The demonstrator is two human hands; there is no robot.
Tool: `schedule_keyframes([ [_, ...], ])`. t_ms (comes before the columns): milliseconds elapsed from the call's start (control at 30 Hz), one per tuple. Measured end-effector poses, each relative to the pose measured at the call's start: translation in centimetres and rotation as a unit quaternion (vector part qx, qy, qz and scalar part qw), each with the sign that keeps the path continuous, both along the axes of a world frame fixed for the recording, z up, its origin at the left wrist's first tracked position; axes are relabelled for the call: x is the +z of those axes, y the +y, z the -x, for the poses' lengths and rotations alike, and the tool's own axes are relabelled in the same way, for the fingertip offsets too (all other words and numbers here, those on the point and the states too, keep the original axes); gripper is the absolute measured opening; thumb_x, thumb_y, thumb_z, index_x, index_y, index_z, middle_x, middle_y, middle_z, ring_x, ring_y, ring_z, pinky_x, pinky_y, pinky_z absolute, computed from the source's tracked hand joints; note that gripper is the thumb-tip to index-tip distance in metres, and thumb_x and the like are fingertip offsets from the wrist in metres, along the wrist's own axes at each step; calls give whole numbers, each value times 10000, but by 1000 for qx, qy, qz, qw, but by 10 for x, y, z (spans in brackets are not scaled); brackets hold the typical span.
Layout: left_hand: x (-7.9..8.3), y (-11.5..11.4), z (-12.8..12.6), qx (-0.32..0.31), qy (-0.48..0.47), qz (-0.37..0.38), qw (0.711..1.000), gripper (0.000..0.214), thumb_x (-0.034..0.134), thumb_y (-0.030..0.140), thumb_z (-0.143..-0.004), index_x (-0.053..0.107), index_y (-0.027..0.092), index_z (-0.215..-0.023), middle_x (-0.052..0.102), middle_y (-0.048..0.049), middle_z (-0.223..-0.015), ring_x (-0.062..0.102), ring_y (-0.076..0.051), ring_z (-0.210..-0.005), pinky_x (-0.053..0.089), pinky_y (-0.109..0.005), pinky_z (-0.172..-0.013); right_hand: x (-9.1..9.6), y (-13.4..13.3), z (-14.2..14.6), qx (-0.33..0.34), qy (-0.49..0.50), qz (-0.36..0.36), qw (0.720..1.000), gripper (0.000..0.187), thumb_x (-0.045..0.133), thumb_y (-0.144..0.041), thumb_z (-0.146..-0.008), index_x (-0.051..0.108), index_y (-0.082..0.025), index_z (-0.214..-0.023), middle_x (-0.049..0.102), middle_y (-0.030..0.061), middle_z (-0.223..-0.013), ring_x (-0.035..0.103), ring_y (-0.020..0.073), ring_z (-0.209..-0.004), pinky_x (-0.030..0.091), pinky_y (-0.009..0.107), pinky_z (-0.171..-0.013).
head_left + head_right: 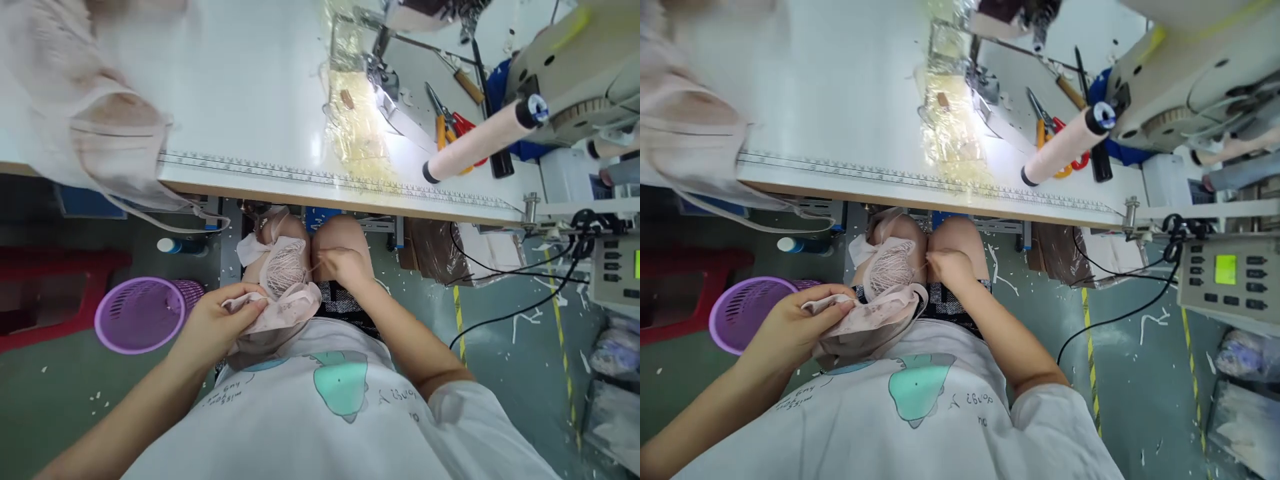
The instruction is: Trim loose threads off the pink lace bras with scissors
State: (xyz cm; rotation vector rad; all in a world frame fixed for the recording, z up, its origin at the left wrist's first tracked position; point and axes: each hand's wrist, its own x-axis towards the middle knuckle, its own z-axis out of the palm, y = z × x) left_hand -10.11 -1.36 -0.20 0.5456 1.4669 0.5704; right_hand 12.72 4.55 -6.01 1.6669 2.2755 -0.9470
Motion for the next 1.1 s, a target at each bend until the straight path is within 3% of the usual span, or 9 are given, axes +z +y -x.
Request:
schedule_keyframes([
  [67, -1, 0, -1, -16, -9, -28, 999, 157, 657, 314, -606, 621, 166, -646, 556, 21, -589, 451, -103, -497, 337, -189, -444, 24, -7, -7, -57, 54, -91, 993, 285, 378, -237, -871, 641, -184, -968, 680, 75, -893, 622, 167, -802, 475, 302, -735],
  [167, 1, 0, -6, -27, -9, -58, 998, 141, 626, 317, -641, 622, 177, -662, 533, 38, -562, 435, -94, -485, 327, -182, -445, 68, -24, -5, -111, 178, -222, 952, 229, 462, -207, -831, 640, -242, -971, 697, 25, -801, 645, 148, -702, 519, 293, -663],
  [267, 7, 1, -14, -12, -13, -81, 997, 124, 621, 297, -643, 623, 176, -665, 553, 39, -589, 461, -95, -519, 362, -181, -493, 102, -40, 11, -36, 236, -246, 940, 342, 482, -110, -787, 588, -254, -1079, 694, 35, -898, 651, 142, -790, 531, 277, -704],
  [333, 12, 2, -19, 2, -25, -82, 996, 125, 618, 296, -648, 618, 174, -671, 564, 35, -606, 477, -100, -530, 384, -188, -516, 111, -45, 23, 31, 285, -232, 930, 411, 475, -86, -765, 543, -221, -1146, 679, 70, -962, 641, 147, -856, 533, 275, -729],
  [500, 17, 4, -26, 35, -15, -106, 994, 120, 635, 285, -639, 627, 173, -681, 608, 2, -687, 543, -141, -662, 433, -219, -643, 97, -42, 38, 71, 343, -184, 918, 367, 421, -77, -787, 560, -190, -1107, 692, 71, -877, 647, 148, -829, 542, 270, -712],
  [667, 15, 5, -32, 75, -31, -82, 993, 104, 654, 252, -636, 637, 166, -693, 630, -12, -730, 567, -152, -725, 451, -226, -681, 78, -42, 40, 2, 305, -178, 936, 299, 436, -148, -835, 529, -179, -1117, 703, 48, -860, 660, 141, -759, 534, 261, -702],
  [800, 14, 6, -36, 111, -64, -68, 989, 86, 654, 249, -662, 648, 175, -706, 638, -10, -740, 576, -145, -730, 465, -216, -673, 73, -42, 42, -10, 267, -184, 946, 196, 445, -189, -847, 607, -179, -957, 701, 48, -849, 652, 138, -751, 516, 243, -700],
  [967, 10, 9, -41, 112, -52, -81, 989, 96, 675, 257, -640, 663, 178, -693, 649, -9, -751, 575, -148, -747, 459, -207, -684, 71, -34, 43, -14, 252, -182, 950, 203, 428, -183, -842, 629, -160, -832, 674, 62, -790, 610, 143, -727, 492, 246, -659],
  [1100, 11, 12, -43, 99, -29, -93, 990, 75, 663, 239, -636, 659, 181, -683, 653, -8, -753, 576, -149, -756, 456, -205, -689, 72, -31, 46, -73, 278, -137, 948, 175, 454, -187, -810, 623, -158, -773, 637, 61, -745, 579, 140, -719, 480, 242, -645],
])
